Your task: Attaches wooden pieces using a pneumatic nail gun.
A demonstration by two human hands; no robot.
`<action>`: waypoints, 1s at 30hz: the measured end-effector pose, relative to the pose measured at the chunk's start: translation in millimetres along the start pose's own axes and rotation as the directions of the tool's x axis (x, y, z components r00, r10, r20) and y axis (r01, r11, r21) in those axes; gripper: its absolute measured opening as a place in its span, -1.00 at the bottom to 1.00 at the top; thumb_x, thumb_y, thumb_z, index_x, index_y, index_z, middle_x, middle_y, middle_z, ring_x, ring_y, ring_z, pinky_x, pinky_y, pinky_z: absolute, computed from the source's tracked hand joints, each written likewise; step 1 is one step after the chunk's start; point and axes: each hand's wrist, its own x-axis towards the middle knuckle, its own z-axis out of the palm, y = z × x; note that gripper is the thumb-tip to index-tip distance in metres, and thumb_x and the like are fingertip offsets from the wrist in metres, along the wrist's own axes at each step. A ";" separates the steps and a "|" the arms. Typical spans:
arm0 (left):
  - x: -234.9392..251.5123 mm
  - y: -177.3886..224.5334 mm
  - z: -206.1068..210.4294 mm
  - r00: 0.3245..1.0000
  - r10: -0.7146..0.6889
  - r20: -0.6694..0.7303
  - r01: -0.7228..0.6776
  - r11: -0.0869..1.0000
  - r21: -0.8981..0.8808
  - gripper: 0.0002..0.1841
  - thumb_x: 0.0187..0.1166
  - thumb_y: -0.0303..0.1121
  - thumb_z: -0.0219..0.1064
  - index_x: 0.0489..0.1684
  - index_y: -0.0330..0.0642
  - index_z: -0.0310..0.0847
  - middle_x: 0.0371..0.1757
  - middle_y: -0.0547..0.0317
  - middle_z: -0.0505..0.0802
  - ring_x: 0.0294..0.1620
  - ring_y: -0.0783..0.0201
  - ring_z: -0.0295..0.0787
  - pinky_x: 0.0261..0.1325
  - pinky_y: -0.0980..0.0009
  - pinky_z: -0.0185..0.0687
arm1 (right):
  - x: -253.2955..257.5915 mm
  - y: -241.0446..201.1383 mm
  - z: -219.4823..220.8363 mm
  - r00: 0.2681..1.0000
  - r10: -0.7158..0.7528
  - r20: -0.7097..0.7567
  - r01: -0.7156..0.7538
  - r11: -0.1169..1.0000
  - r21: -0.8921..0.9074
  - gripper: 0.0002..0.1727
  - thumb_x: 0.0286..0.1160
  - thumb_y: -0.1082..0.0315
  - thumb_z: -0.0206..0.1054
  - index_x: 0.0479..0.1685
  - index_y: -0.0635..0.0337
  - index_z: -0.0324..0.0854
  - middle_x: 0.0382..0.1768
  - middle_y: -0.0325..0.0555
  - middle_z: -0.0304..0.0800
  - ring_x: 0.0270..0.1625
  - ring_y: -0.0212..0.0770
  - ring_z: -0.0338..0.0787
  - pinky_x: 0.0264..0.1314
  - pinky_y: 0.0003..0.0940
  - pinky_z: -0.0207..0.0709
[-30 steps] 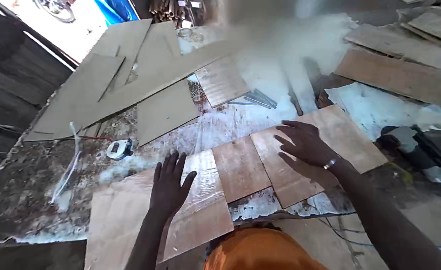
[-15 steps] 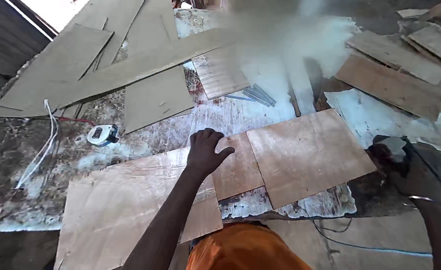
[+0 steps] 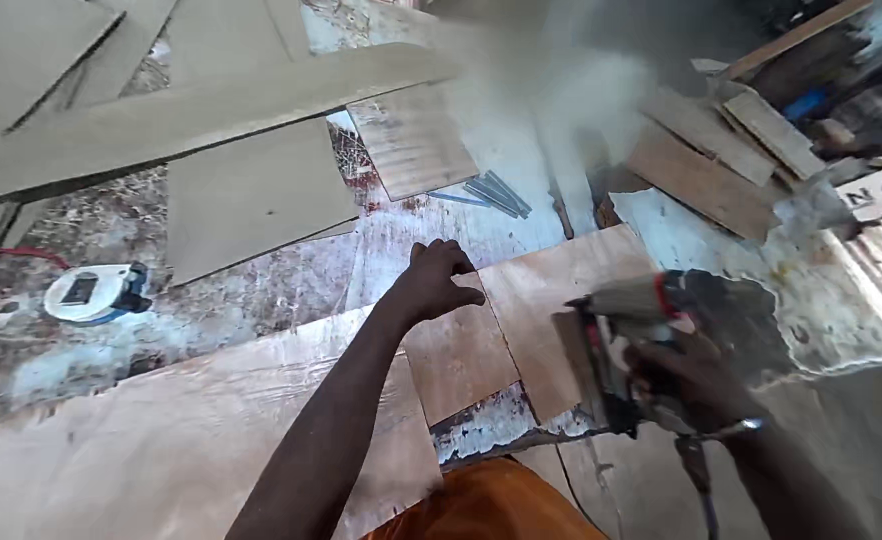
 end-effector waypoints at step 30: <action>5.8 -6.0 5.7 0.965 -0.104 -0.240 0.134 0.985 0.110 -0.50 0.51 -0.41 0.15 0.48 0.10 0.59 0.41 0.06 0.64 0.42 -0.08 0.51 0.27 -0.17 0.40 | 54.2 -46.9 111.8 0.986 0.037 0.160 0.042 0.884 -0.466 -0.34 0.62 -0.33 0.17 -0.18 0.17 0.70 -0.67 -0.04 0.67 -0.68 -0.12 0.65 -0.56 -0.17 0.62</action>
